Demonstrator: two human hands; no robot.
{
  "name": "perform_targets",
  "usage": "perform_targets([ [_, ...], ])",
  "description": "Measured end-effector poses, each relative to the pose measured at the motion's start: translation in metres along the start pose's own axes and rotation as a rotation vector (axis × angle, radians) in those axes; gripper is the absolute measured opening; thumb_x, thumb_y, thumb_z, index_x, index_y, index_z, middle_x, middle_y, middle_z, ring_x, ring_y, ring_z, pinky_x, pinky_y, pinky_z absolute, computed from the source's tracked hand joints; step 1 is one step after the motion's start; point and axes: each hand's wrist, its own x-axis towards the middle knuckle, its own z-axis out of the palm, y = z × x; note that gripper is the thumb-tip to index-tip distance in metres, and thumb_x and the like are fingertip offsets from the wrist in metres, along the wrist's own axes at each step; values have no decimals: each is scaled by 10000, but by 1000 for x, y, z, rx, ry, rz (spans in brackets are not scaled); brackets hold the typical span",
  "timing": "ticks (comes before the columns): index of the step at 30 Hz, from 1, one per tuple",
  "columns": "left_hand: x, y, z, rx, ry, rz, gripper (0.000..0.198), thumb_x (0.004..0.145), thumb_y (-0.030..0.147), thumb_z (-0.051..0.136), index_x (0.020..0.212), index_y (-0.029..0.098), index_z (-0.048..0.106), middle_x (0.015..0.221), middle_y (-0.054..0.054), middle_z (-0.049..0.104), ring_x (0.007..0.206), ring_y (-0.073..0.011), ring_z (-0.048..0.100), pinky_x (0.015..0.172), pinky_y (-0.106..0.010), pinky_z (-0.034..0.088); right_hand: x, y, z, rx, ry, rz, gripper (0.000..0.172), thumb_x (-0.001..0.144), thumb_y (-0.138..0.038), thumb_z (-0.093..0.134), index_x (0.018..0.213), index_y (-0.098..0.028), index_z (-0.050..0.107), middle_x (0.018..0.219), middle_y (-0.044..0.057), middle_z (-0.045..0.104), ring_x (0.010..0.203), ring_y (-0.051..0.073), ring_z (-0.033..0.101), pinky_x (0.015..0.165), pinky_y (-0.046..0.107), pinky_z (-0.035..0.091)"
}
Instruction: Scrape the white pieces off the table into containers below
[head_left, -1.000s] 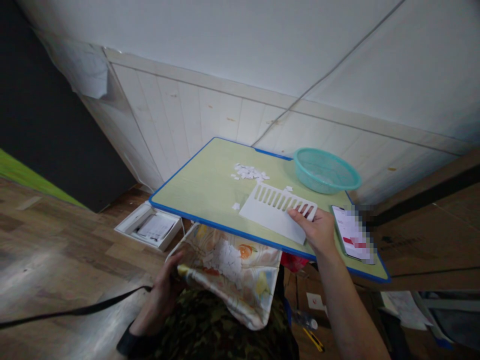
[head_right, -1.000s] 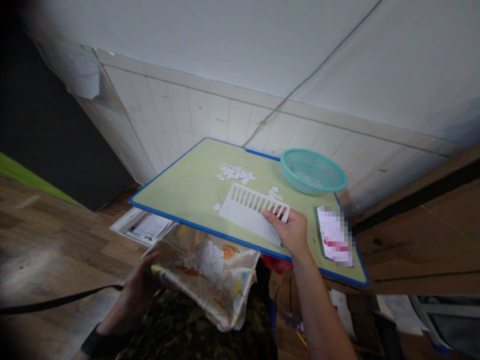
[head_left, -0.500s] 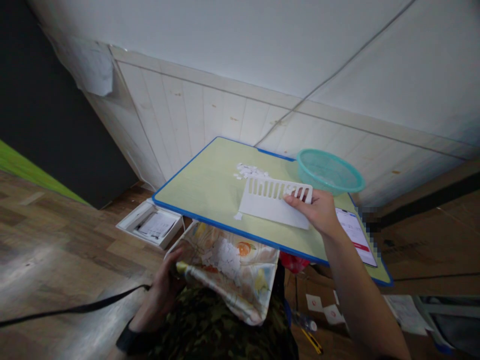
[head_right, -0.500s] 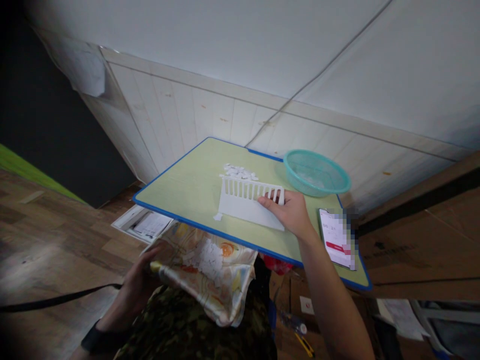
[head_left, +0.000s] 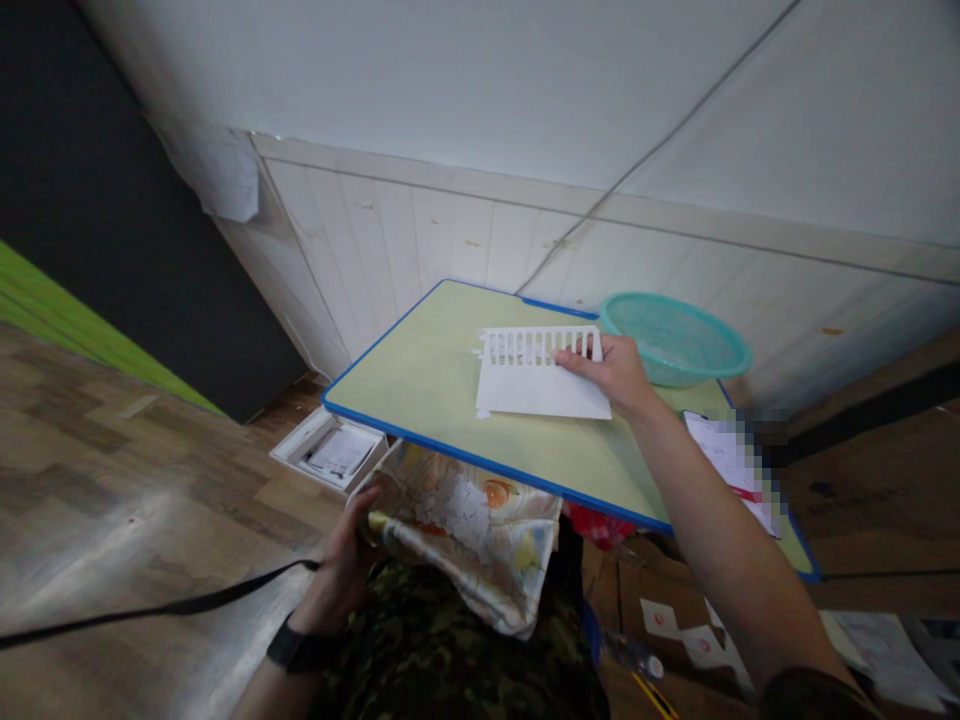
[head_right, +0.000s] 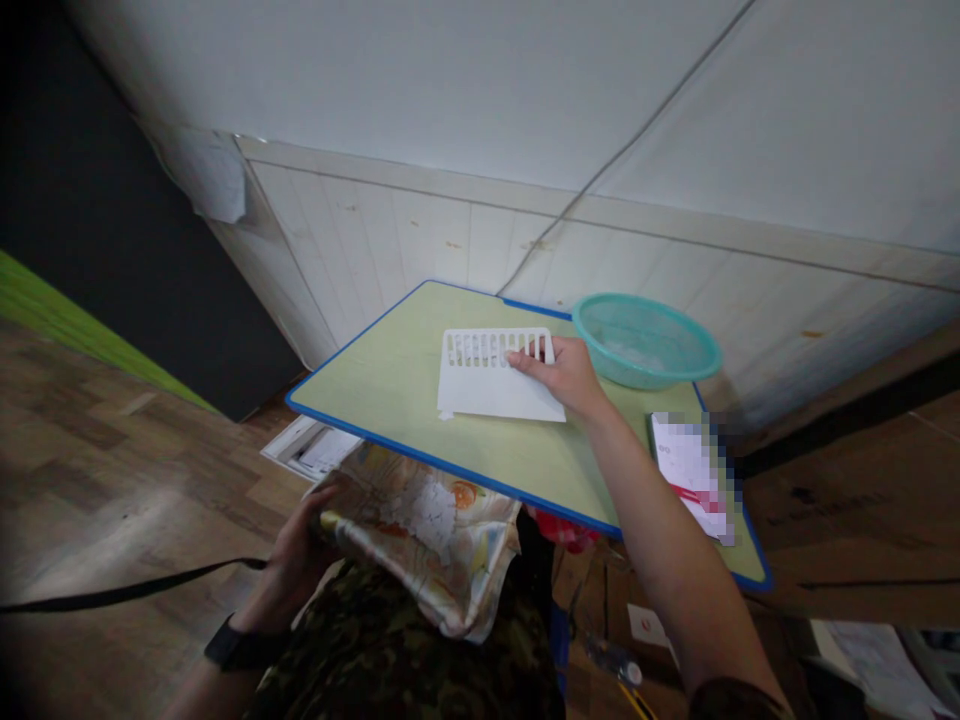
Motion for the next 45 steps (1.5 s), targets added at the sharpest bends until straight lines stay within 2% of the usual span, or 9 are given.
perform_targets([
  [5, -4, -1, 9, -40, 19, 9, 380, 690, 387, 747, 1027, 219, 693, 723, 23, 685, 531, -156, 602, 444, -266, 500, -6, 4, -6, 15, -29, 18, 453, 641, -547, 798, 766, -119, 717, 704, 52, 684, 576, 142, 560, 495, 240, 387],
  [9, -7, -2, 11, -1, 25, 16, 373, 706, 377, 735, 1035, 205, 705, 817, -14, 722, 583, -171, 630, 434, -264, 493, -9, -2, -5, -11, -132, 7, 453, 662, -544, 782, 790, -112, 731, 726, 59, 693, 603, 147, 569, 522, 243, 393],
  [13, -9, -2, 12, 12, 20, 11, 347, 712, 373, 731, 1002, 183, 708, 770, -21, 715, 561, -173, 625, 422, -267, 490, -12, -7, -5, 14, -173, 14, 467, 668, -550, 774, 833, -115, 739, 754, 62, 705, 618, 157, 583, 533, 250, 407],
  [17, -9, -1, 14, -6, 3, 23, 333, 717, 360, 732, 1006, 197, 700, 735, 0, 700, 539, -161, 612, 426, -267, 498, -11, -4, -8, 5, -137, 12, 453, 666, -526, 786, 849, -114, 747, 773, 71, 714, 636, 166, 598, 551, 257, 422],
  [23, -10, 1, 13, -4, -24, 2, 351, 730, 375, 724, 1040, 212, 696, 790, -2, 709, 571, -166, 624, 430, -268, 498, -11, -1, -5, 150, -97, 63, 420, 644, -493, 813, 844, -130, 746, 824, 79, 730, 669, 174, 623, 567, 264, 450],
  [30, -10, 1, 12, 2, -3, 13, 365, 723, 368, 726, 1056, 221, 695, 793, 1, 705, 577, -169, 624, 430, -264, 489, -13, -1, -1, 175, -256, 141, 409, 621, -475, 832, 802, -123, 729, 752, 61, 714, 623, 161, 617, 541, 254, 438],
  [34, -10, 1, 12, -6, -13, 3, 356, 737, 357, 710, 1057, 203, 693, 815, -15, 716, 596, -176, 636, 433, -259, 484, -13, 0, -2, 224, -236, 149, 403, 617, -452, 839, 842, -133, 737, 789, 57, 724, 638, 160, 631, 556, 256, 456],
  [39, -11, 2, 13, -23, 2, -15, 303, 739, 343, 710, 1004, 197, 696, 760, -8, 706, 545, -163, 611, 412, -261, 477, -15, -2, -1, 236, -324, 198, 403, 606, -446, 846, 834, -131, 740, 767, 63, 730, 616, 163, 640, 556, 263, 470],
  [45, -13, 3, 13, -12, 0, -15, 365, 722, 366, 724, 1042, 194, 692, 789, -12, 713, 545, -165, 616, 406, -263, 478, -8, 7, -4, 344, -105, 223, 449, 557, -447, 871, 855, -138, 737, 850, 88, 752, 692, 211, 683, 633, 317, 526],
])
